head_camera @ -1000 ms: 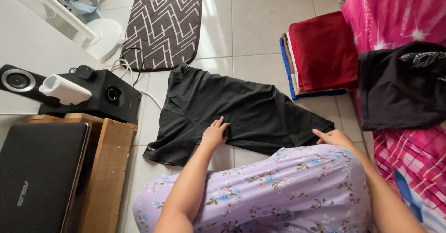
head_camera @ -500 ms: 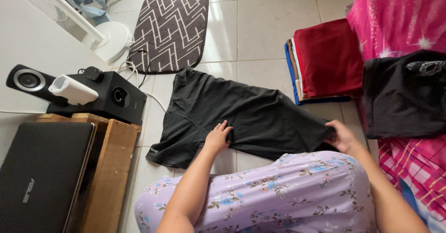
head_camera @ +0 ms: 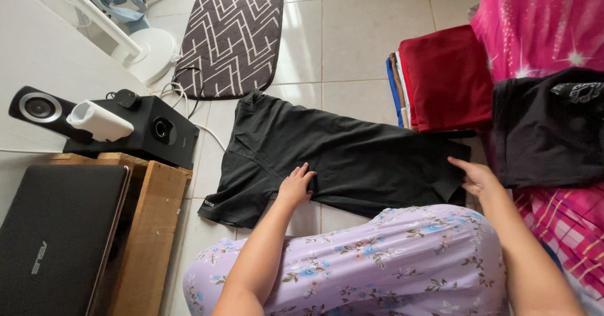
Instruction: The person folds a black short-sleeved shirt on the floor. They smooth the fabric, fold the sleeves inward, fold the shirt in half lengthwise, then fold it into thirds to create a compact rectangle.
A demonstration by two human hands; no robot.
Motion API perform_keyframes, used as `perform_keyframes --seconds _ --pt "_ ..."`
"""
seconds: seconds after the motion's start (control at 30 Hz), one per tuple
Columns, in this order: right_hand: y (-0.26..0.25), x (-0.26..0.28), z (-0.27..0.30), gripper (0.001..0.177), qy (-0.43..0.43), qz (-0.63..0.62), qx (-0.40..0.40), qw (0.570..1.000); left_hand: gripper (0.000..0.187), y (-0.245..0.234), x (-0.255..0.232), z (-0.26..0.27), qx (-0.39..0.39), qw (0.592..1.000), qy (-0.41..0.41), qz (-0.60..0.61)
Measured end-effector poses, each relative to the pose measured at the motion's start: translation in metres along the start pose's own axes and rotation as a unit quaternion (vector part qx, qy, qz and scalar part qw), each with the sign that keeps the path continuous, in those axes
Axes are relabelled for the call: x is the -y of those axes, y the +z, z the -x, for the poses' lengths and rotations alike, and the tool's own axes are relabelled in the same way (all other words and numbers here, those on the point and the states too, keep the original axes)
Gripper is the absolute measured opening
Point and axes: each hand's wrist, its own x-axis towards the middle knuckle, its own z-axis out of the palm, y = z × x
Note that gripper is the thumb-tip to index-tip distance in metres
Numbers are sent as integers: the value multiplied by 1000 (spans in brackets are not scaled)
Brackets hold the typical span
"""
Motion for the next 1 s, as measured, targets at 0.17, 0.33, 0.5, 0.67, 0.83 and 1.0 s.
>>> perform_keyframes --seconds 0.17,0.33,0.5,0.67,0.83,1.0 --pt "-10 7 0 53 -289 -68 -30 955 76 -3 0 0 9 1000 -9 0" --pt "-7 6 9 96 -259 170 -148 939 77 -5 -2 0 14 1000 -14 6" --pt "-8 -42 62 135 -99 439 -189 873 79 -11 -5 2 32 999 -24 13" --pt "-14 -76 98 125 -55 504 -147 849 82 -14 -10 4 27 998 -46 16" --pt "-23 -81 100 116 -59 507 -109 853 86 -12 -4 3 28 997 -75 13" --pt "-34 -70 96 106 -69 514 -60 853 77 -4 6 -3 30 997 -58 35"
